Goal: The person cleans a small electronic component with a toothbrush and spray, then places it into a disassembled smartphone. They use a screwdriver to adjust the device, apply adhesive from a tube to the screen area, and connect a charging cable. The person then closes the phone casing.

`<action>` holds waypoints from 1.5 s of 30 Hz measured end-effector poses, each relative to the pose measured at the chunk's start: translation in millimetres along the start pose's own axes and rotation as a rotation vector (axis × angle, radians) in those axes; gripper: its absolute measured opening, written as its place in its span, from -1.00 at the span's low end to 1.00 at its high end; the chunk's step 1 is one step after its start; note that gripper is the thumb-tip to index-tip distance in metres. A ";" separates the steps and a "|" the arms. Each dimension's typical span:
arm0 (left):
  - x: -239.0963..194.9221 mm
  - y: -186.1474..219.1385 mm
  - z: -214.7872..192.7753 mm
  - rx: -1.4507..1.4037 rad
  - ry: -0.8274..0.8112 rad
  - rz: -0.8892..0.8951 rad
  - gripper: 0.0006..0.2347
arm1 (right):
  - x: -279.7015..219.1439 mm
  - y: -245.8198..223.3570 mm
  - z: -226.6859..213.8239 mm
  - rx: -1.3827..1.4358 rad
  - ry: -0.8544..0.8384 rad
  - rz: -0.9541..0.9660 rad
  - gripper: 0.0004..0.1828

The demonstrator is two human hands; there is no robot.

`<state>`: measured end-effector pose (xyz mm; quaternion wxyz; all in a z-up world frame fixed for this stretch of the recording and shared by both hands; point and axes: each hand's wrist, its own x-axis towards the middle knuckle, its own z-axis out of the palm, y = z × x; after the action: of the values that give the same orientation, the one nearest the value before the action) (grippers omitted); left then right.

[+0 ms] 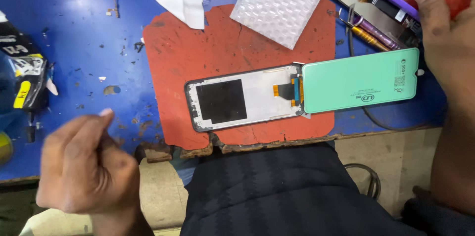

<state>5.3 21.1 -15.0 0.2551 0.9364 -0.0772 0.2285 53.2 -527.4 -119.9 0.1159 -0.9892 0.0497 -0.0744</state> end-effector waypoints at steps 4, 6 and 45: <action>-12.2 -1.1 3.0 -0.034 0.028 -0.016 -0.85 | 4.7 -35.7 -38.9 -0.189 -0.166 -0.277 -0.64; -12.1 1.1 2.3 -0.056 0.029 -0.016 -0.83 | 1.7 -57.4 -70.9 0.170 -0.210 -0.377 -0.46; 40.6 103.6 46.9 -1.124 -0.541 0.032 -0.22 | 2.8 -179.9 -120.2 0.761 -0.109 -0.582 -0.27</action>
<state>32.4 -93.0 13.9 0.6767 0.6824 -0.2616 -0.0888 51.5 -380.2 38.6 0.4466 -0.8517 -0.2662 -0.0649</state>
